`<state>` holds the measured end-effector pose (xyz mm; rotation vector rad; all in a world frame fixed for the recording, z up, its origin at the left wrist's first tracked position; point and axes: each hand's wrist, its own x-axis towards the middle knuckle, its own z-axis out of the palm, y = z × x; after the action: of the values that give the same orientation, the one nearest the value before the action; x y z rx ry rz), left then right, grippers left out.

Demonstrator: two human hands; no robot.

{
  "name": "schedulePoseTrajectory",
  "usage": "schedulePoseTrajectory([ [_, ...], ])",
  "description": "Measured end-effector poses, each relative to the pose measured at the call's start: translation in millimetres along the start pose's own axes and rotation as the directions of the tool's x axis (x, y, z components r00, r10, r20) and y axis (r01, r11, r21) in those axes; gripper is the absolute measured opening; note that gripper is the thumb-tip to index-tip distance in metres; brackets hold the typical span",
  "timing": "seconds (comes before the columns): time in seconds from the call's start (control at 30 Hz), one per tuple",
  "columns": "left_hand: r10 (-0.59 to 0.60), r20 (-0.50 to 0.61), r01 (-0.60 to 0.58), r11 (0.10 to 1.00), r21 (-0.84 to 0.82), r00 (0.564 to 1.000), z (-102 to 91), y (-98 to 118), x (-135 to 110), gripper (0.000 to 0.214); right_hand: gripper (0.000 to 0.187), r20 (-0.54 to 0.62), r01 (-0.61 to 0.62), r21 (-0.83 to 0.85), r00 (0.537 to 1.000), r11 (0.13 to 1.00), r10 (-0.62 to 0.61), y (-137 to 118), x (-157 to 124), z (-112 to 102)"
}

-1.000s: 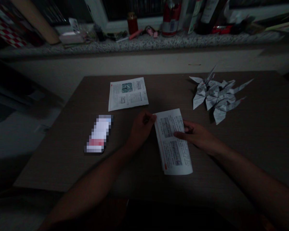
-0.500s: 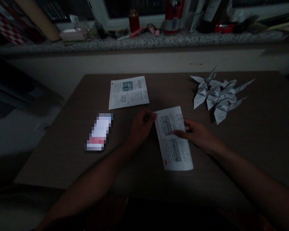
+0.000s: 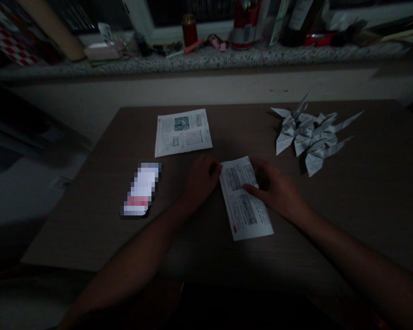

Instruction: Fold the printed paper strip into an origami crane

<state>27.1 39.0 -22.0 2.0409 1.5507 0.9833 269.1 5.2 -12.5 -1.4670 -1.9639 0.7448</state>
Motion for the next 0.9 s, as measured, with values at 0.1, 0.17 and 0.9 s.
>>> schedulePoseTrajectory([
  [0.1, -0.007, 0.031, 0.005, 0.997, 0.071, 1.0, 3.4, -4, 0, 0.017, 0.048, -0.014, 0.178, -0.13, 0.983, 0.975, -0.182, 0, 0, 0],
  [0.17, -0.007, 0.062, 0.001, 0.994, 0.11, 0.998, 3.9, -5, -1, 0.016, 0.044, 0.023, 0.267, -0.205, 0.963, 0.942, -0.268, 3, 0, 0],
  [0.9, 0.314, 0.456, -0.444, 0.87, 0.212, 0.833, 1.9, 7, -9, 0.035, 0.037, 0.142, 0.373, -0.24, 0.927, 0.896, -0.348, 20, 6, 1],
])
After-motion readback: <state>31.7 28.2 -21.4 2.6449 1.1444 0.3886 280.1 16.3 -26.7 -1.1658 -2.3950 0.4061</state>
